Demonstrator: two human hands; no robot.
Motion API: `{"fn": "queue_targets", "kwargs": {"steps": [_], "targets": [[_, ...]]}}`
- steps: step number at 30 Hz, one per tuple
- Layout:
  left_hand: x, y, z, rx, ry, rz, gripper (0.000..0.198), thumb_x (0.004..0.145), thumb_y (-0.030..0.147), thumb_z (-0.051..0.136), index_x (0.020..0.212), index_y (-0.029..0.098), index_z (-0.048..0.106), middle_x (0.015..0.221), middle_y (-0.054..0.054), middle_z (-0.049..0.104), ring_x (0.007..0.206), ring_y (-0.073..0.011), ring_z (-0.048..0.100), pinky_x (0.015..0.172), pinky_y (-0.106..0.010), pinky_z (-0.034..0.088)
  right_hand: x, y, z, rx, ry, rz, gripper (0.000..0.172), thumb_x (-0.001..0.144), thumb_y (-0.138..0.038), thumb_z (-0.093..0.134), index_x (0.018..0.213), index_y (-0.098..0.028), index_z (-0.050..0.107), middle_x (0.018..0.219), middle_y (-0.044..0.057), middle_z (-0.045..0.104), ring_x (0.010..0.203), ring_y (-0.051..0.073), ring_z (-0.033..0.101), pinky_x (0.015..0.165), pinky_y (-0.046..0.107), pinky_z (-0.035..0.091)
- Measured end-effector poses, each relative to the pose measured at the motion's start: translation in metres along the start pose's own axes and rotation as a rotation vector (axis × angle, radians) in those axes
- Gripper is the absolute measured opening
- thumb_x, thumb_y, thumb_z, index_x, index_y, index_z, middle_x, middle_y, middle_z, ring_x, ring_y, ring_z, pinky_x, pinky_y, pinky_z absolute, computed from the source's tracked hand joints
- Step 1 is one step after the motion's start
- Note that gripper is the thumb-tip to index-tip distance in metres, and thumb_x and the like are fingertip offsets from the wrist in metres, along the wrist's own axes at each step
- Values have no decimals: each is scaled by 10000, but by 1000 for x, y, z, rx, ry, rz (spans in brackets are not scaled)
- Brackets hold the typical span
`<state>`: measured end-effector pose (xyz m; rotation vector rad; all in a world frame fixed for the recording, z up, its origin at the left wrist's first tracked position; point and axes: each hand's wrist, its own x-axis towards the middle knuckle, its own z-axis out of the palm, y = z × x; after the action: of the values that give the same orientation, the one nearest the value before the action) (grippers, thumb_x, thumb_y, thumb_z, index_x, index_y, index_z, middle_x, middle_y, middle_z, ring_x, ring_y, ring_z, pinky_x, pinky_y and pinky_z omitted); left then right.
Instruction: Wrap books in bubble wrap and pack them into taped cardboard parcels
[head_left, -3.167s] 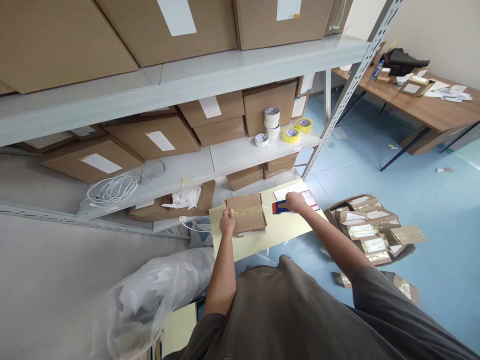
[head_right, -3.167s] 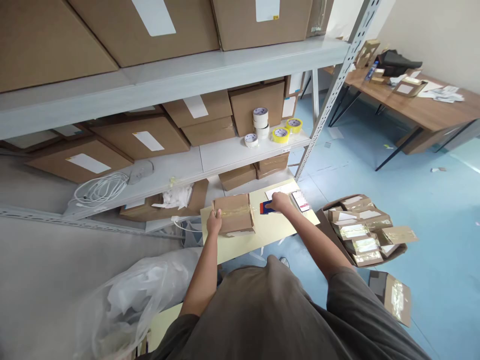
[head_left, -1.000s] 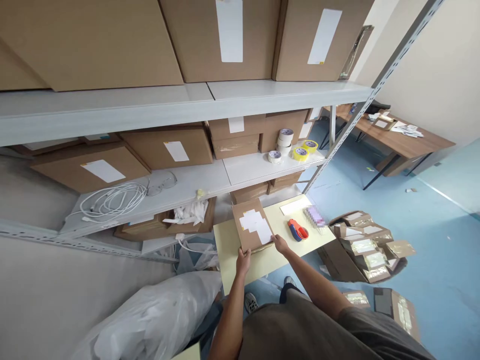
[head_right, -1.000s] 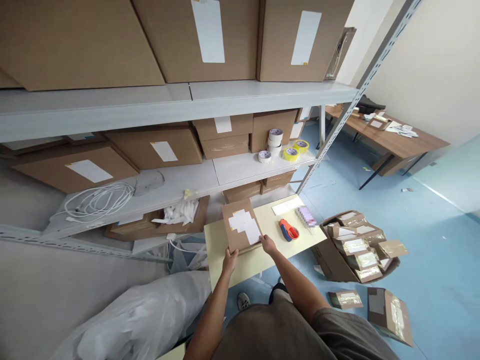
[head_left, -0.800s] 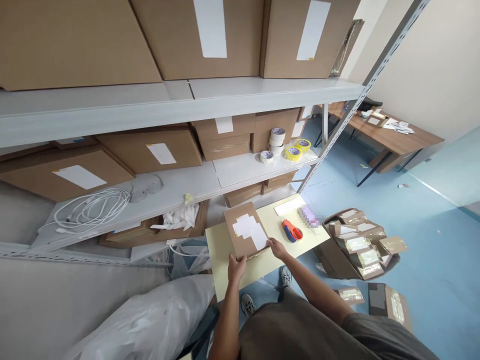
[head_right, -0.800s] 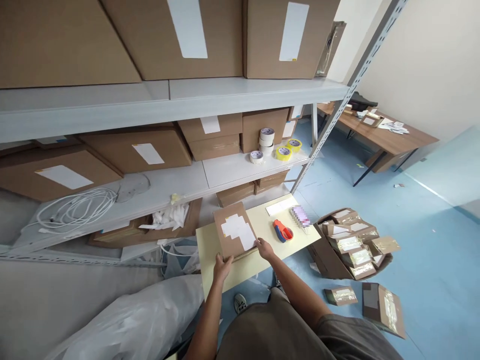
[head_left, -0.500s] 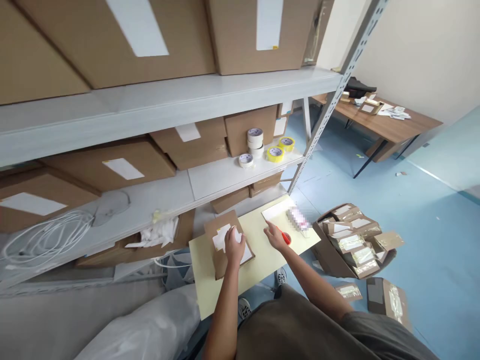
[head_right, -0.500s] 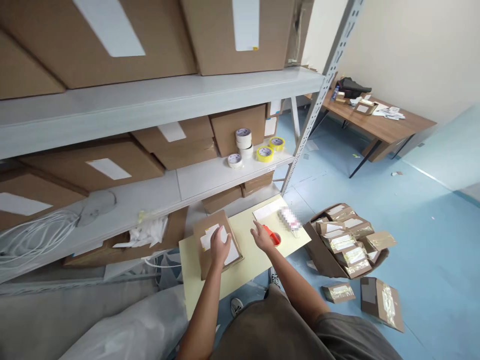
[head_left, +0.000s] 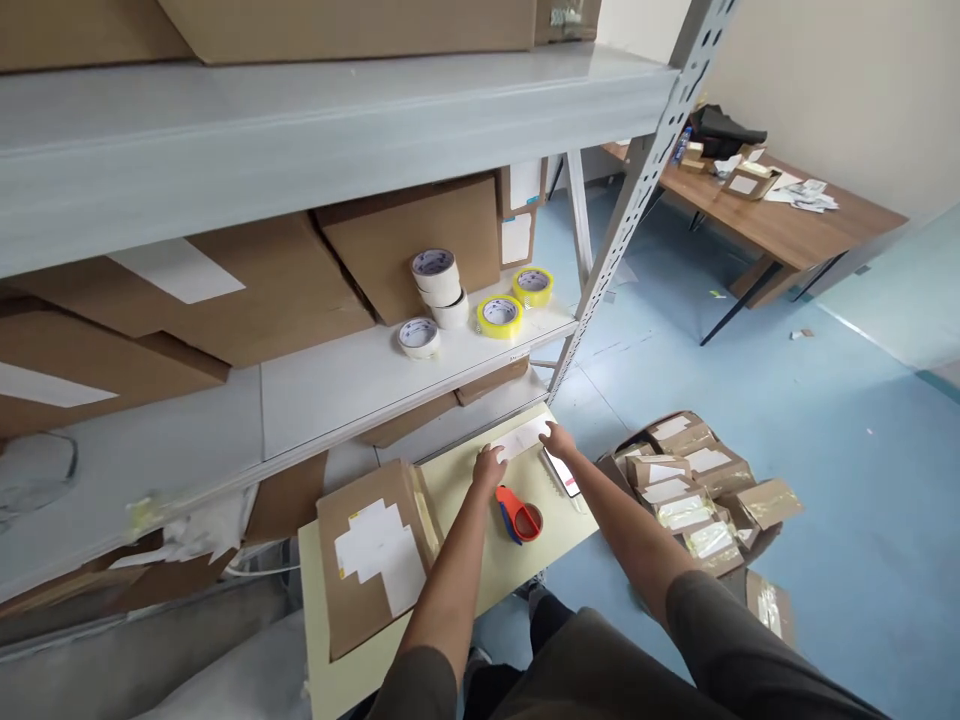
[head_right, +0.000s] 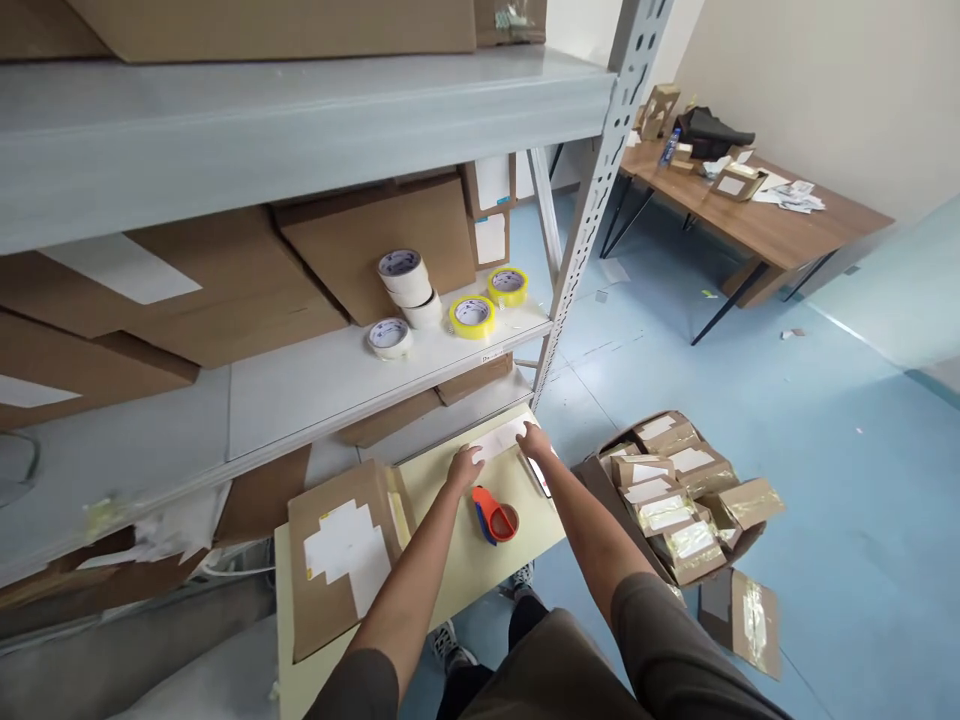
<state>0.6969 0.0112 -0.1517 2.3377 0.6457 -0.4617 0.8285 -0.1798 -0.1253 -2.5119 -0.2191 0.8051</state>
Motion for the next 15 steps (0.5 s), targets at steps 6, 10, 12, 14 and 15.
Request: {"fn": "queue_targets", "kwargs": {"steps": [6,10,12,14,15], "targets": [[25,-23,36,147,-105,-6,565,948,187,559,1485,342,641,1758,-17,326,1643,-347,194,1223,-502,405,67,28,0,-119,-77,56,590,952,-394,695,1491,-188,573,1465,186,639,1267,320,653,1020,368,505],[23,-43,40,146,-117,-20,654,933,121,499,1537,354,593,1774,16,280,1652,-334,174,1206,-505,436,93,26,18,-240,-34,81,774,801,-515,862,1419,-138,588,1393,214,633,1274,350,599,1017,374,481],[21,-50,40,138,-132,-16,713,905,86,505,1561,358,566,1780,27,254,1658,-330,153,1195,-495,453,100,22,30,-295,11,81,836,741,-541,906,1393,-121,593,1387,231,621,1312,383,551,1031,401,467],[19,-54,41,124,-137,-4,758,884,56,505,1582,349,541,1784,27,231,1663,-324,132,1197,-486,455,102,19,39,-328,43,84,805,739,-543,902,1356,-113,616,1375,242,621,1327,404,522,1030,427,462],[19,-55,42,111,-132,1,766,880,50,506,1587,343,535,1785,23,223,1664,-324,124,1201,-487,451,103,18,41,-336,50,89,765,746,-531,897,1328,-110,635,1367,246,623,1324,410,519,1022,435,463]]}}
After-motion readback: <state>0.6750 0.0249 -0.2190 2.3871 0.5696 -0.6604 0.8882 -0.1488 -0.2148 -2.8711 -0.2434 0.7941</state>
